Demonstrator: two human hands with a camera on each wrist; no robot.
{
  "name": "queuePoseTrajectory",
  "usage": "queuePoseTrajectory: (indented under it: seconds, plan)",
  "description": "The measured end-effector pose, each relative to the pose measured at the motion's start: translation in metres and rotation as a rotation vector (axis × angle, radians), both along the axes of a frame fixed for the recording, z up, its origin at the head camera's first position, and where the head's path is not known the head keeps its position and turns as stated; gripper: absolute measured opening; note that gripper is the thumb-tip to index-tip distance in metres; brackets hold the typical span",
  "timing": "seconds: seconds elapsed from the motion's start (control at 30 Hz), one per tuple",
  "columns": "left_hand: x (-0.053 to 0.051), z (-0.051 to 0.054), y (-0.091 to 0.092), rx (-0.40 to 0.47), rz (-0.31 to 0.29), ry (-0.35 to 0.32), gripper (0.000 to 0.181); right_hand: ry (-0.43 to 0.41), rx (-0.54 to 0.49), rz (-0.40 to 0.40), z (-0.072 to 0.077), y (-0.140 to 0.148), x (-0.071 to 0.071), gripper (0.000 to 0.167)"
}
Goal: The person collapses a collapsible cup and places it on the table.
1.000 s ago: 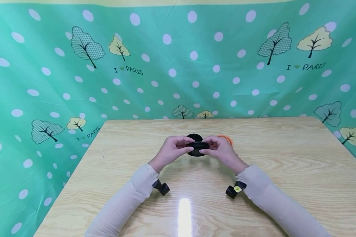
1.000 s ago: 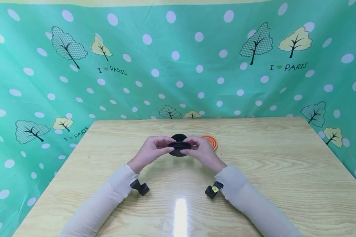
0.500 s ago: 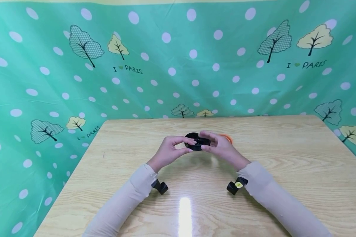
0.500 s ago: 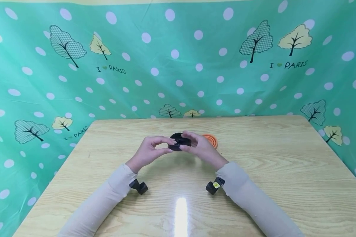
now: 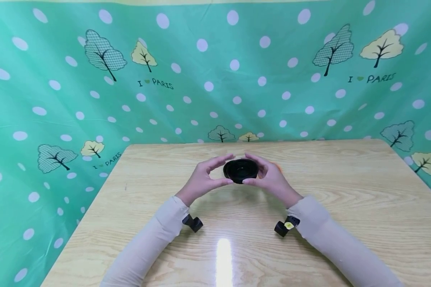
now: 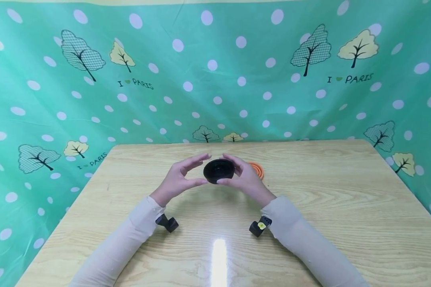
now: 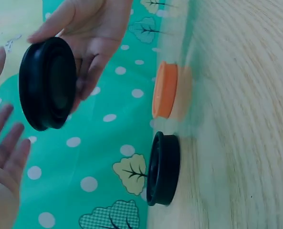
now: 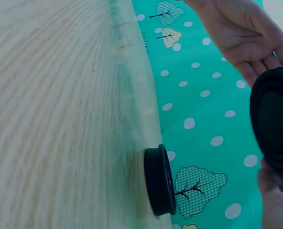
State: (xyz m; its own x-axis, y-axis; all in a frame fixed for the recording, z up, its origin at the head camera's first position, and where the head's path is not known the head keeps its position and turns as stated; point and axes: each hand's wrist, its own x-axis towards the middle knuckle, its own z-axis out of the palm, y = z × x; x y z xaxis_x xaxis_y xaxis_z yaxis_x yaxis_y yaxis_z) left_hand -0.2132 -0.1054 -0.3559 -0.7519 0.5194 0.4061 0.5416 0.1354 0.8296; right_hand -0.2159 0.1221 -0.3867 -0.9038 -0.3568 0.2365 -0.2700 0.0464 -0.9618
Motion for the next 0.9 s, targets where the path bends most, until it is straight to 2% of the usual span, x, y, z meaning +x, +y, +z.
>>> queuePoseTrajectory:
  seconds: [0.13,0.27,0.43,0.6,0.7,0.9]
  plan:
    - [-0.012,-0.012,0.0,-0.009,-0.05,-0.072,0.092,0.103,-0.063,0.047,-0.001,-0.001,0.0,0.085]
    - [-0.016,-0.02,0.001,-0.033,-0.077,-0.106,0.1,0.182,-0.078,0.11,-0.001,-0.003,0.002,0.09]
    - [-0.014,-0.025,0.002,-0.023,-0.071,-0.06,0.094,0.228,-0.054,0.157,-0.002,-0.004,0.004,0.091]
    - [-0.013,-0.025,0.003,0.004,-0.031,-0.013,0.083,0.246,-0.035,0.14,-0.003,-0.006,0.003,0.091]
    - [-0.012,-0.025,0.003,0.009,-0.014,-0.015,0.078,0.252,-0.011,0.12,-0.005,-0.006,0.002,0.089]
    - [-0.015,-0.028,-0.004,0.047,0.04,-0.084,0.073,0.21,0.049,0.099,-0.005,-0.006,0.002,0.088]
